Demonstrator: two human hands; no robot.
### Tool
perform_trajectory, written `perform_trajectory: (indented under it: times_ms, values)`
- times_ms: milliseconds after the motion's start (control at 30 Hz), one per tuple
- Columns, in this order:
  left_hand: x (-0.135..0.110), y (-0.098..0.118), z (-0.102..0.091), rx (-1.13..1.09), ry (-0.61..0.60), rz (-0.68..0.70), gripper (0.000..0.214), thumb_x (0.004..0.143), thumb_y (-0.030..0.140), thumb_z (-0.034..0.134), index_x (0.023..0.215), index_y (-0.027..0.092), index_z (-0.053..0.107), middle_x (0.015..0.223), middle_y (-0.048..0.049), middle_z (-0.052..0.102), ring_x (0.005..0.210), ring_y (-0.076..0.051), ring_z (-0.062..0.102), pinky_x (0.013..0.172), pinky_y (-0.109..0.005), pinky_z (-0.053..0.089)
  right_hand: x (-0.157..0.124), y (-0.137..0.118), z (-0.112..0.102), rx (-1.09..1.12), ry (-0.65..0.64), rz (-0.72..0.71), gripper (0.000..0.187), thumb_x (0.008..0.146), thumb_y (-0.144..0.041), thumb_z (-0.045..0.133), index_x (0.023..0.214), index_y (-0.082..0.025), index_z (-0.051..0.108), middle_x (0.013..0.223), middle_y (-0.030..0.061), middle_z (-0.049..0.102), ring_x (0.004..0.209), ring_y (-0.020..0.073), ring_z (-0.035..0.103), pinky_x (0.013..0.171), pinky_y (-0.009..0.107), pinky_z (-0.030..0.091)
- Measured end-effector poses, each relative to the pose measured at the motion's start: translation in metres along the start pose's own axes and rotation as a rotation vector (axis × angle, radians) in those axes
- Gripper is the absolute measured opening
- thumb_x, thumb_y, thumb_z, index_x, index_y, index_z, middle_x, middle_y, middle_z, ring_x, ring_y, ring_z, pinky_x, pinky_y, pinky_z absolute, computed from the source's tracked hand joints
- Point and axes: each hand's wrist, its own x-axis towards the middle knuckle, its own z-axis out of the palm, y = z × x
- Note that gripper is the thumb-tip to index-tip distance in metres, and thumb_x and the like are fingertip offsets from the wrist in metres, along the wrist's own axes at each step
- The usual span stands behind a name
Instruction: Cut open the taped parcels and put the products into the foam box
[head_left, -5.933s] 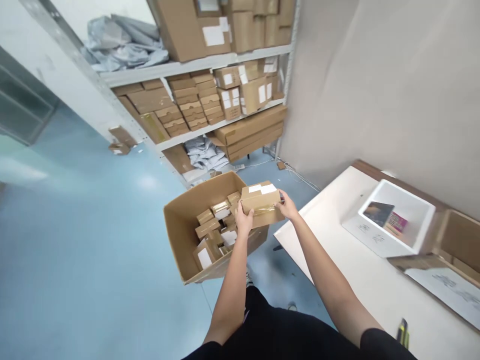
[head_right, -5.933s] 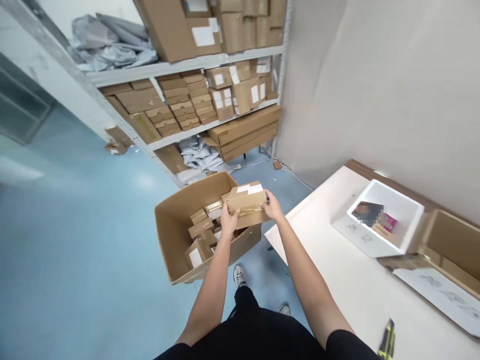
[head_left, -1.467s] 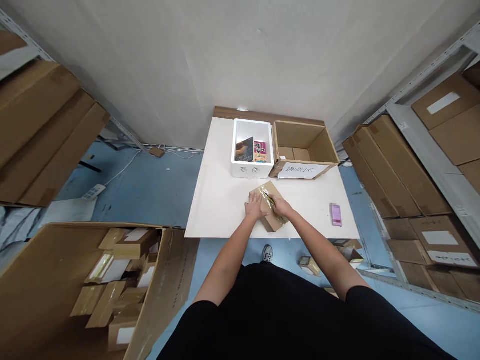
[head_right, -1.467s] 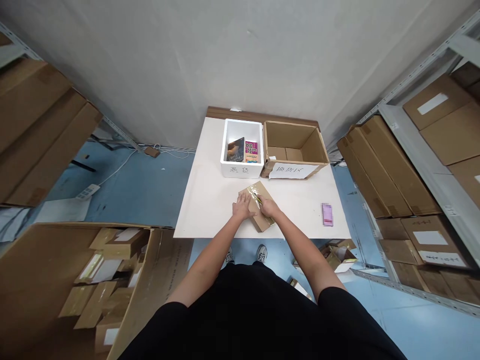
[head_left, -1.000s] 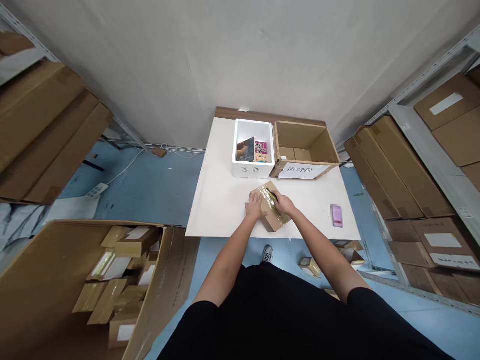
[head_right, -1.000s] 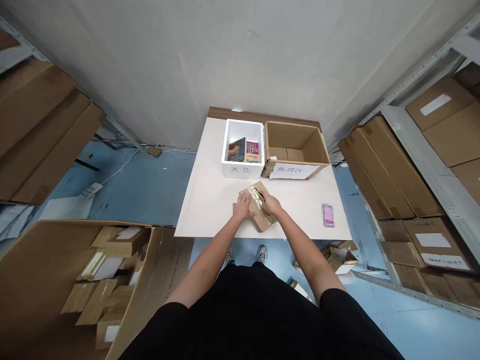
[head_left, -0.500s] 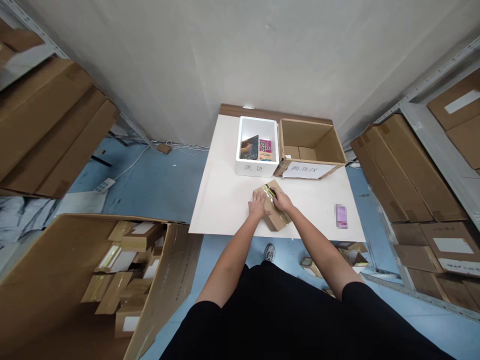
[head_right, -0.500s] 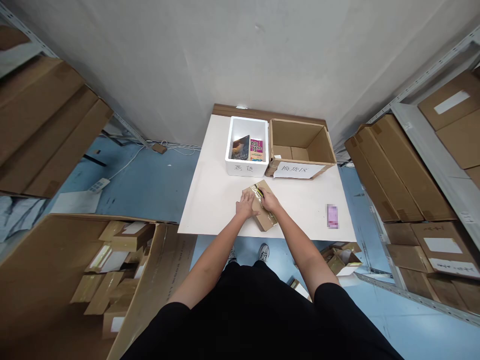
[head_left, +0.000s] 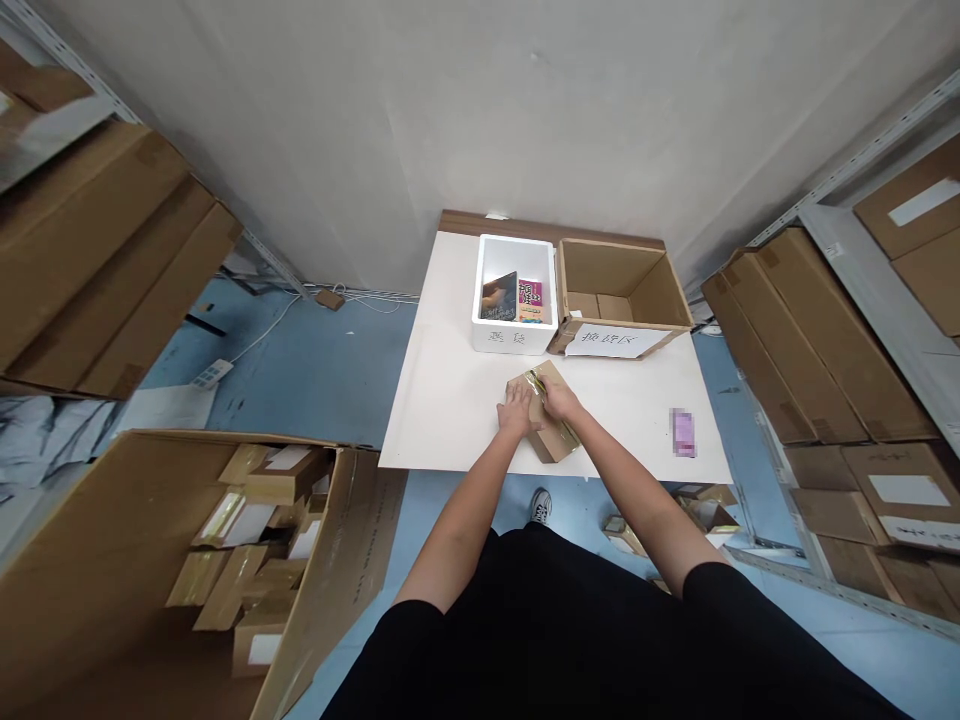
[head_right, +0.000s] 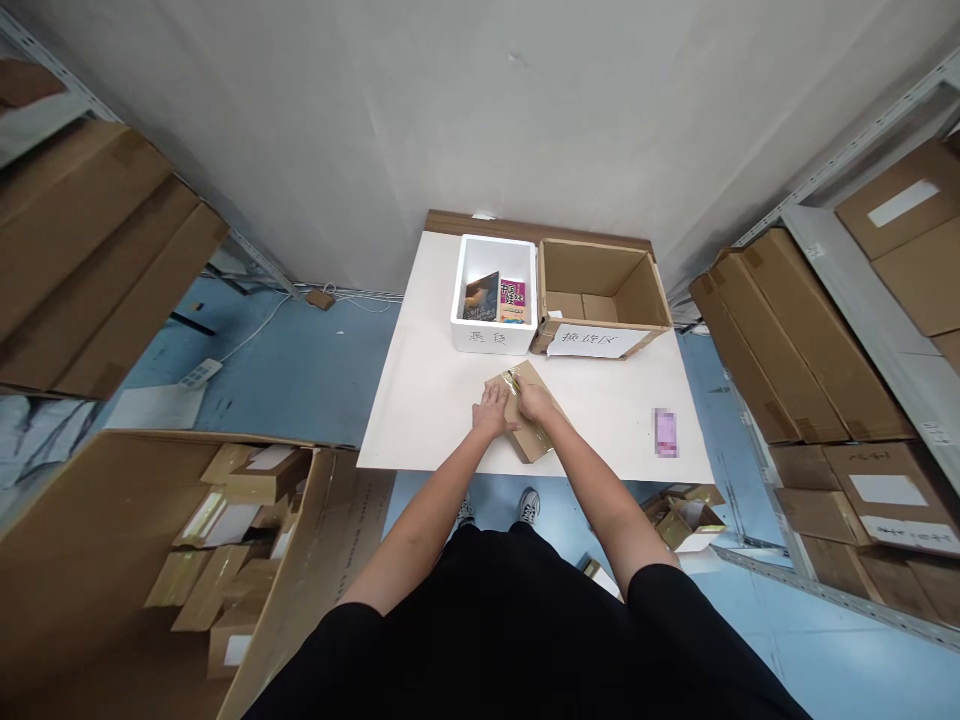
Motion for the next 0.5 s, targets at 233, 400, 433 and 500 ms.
perform_trajectory:
  times_ms: [233,400,433,500]
  values:
    - [-0.002,0.0,-0.002,0.011,-0.001,-0.001,0.121,0.079,0.075,0.072,0.172,0.034,0.007,0.179,-0.0031,-0.008,0.164,-0.035,-0.015,0.121,-0.06,0.035,-0.006,-0.01,-0.014,-0.055,-0.058,0.01,0.066,0.103,-0.024,0.047,0.167,-0.02,0.031,0.134,0.016,0.07,0.118,0.0309,0.067,0.098,0.037,0.049]
    - [-0.004,0.0,-0.003,0.006,0.001,-0.005,0.12,0.079,0.075,0.072,0.172,0.034,0.008,0.18,-0.0024,-0.008,0.163,-0.034,-0.017,0.122,-0.059,0.035,-0.011,-0.009,-0.014,-0.081,-0.072,0.01,0.07,0.103,-0.026,0.051,0.168,-0.019,0.028,0.136,0.0179,0.069,0.119,0.0312,0.067,0.098,0.037,0.049]
    - [-0.004,0.0,-0.004,0.008,0.003,-0.006,0.12,0.079,0.074,0.072,0.172,0.033,0.008,0.179,-0.0023,-0.008,0.163,-0.033,-0.017,0.122,-0.059,0.035,-0.012,-0.008,-0.013,-0.079,-0.074,0.01,0.071,0.103,-0.028,0.053,0.168,-0.019,0.028,0.136,0.0181,0.069,0.12,0.0318,0.066,0.099,0.037,0.049]
    - [-0.004,0.001,-0.004,0.01,0.005,-0.009,0.12,0.079,0.074,0.072,0.172,0.033,0.008,0.179,-0.0023,-0.008,0.164,-0.033,-0.016,0.121,-0.059,0.035,-0.013,-0.005,-0.011,-0.067,-0.074,0.007,0.073,0.102,-0.031,0.055,0.169,-0.02,0.028,0.135,0.0182,0.069,0.119,0.0328,0.067,0.099,0.038,0.049]
